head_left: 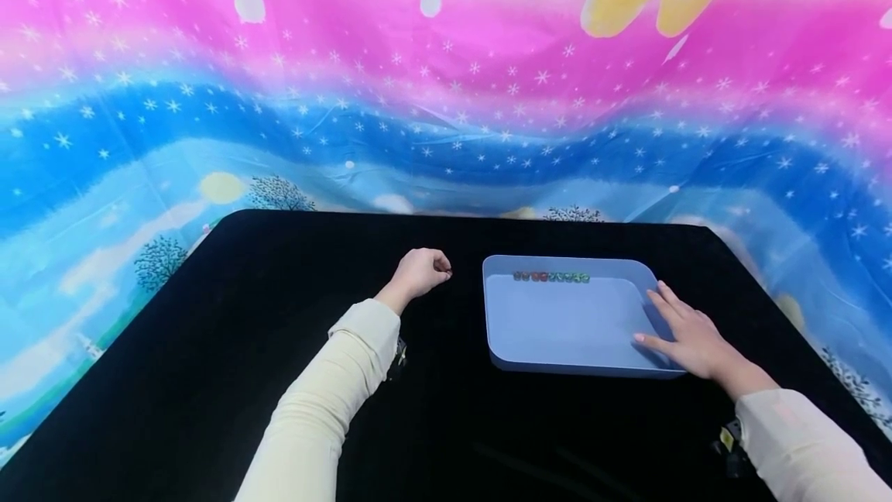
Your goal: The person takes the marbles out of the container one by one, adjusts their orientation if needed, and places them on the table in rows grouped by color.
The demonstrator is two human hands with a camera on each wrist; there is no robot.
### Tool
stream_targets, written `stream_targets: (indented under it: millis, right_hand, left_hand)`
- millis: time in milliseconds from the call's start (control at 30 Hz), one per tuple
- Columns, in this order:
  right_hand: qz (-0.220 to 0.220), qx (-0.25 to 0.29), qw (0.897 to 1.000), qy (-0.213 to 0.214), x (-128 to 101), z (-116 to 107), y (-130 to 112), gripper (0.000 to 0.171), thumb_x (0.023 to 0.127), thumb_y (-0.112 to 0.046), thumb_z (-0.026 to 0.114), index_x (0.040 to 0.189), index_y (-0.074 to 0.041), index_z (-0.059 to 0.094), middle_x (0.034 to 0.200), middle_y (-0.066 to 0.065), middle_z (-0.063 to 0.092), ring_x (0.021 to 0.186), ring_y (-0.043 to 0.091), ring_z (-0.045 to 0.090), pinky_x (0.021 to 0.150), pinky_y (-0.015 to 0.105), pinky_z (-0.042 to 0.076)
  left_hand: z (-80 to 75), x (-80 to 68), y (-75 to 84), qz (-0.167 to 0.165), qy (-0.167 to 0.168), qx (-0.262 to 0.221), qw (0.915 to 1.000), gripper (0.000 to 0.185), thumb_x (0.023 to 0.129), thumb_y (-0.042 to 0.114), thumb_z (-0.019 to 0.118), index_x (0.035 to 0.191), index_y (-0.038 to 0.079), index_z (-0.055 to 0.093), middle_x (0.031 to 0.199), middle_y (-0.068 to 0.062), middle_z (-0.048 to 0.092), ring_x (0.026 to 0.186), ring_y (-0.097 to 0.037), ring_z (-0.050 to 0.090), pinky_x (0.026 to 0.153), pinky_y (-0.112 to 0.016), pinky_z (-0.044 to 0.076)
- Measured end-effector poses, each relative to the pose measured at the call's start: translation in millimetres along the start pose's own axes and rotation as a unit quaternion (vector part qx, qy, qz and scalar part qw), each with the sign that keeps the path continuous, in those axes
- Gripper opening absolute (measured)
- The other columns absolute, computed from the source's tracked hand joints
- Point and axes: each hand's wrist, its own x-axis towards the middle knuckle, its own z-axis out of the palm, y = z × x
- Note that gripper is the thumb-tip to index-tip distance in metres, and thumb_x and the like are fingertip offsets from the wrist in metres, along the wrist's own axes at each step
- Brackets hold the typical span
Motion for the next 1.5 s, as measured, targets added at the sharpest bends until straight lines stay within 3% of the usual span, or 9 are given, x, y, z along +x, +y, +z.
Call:
stream_targets:
  millis: [367, 700, 1033, 1500]
  right_hand:
    - [-0.004, 0.000, 1.000, 0.005, -2.4, 3.3, 3.1, 0.083, 0.083, -0.046, 0.049, 0.136, 0.004, 0.011, 0.140, 0.022, -0.007, 0.121, 0.047, 0.006, 0.086, 0.065, 0.010]
    - [-0.009, 0.002, 1.000, 0.012, -4.8, 2.9, 5.0, 0.081, 0.084, -0.045, 0.050, 0.136, 0.004, 0.011, 0.140, 0.022, -0.008, 0.122, 0.046, 0.004, 0.086, 0.065, 0.010]
    - [-0.008, 0.003, 1.000, 0.008, -1.1, 1.0, 6.2, 0.083, 0.083, -0.046, 0.049, 0.137, 0.003, 0.009, 0.140, 0.022, -0.008, 0.122, 0.047, 0.003, 0.086, 0.065, 0.008]
    - [-0.013, 0.008, 1.000, 0.011, -2.6, 1.2, 2.7, 0.083, 0.083, -0.046, 0.050, 0.136, 0.004, 0.012, 0.140, 0.021, -0.007, 0.121, 0.047, 0.007, 0.087, 0.064, 0.010]
  left_hand:
    - [6.1, 0.6, -1.2, 0.016, -0.031, 0.022, 0.9991, 0.004, 0.076, 0.010, 0.064, 0.080, 0.013, 0.065, 0.073, 0.008, 0.063, 0.071, -0.007, 0.057, 0.075, -0.027, 0.043]
    - [8.9, 7.2, -2.5, 0.006, -0.054, 0.036, 0.9979, 0.005, 0.078, 0.013, 0.064, 0.083, 0.013, 0.065, 0.076, 0.008, 0.063, 0.074, -0.008, 0.058, 0.078, -0.028, 0.042]
    - [5.6, 10.4, -0.5, 0.002, -0.064, 0.060, 0.9961, 0.006, 0.079, 0.014, 0.063, 0.085, 0.013, 0.065, 0.077, 0.007, 0.064, 0.076, -0.009, 0.058, 0.080, -0.028, 0.041]
    - [7.4, 4.3, -5.0, -0.005, -0.063, 0.036, 0.9974, 0.015, 0.080, 0.013, 0.062, 0.094, 0.009, 0.065, 0.085, 0.002, 0.064, 0.083, -0.012, 0.058, 0.080, -0.028, 0.042]
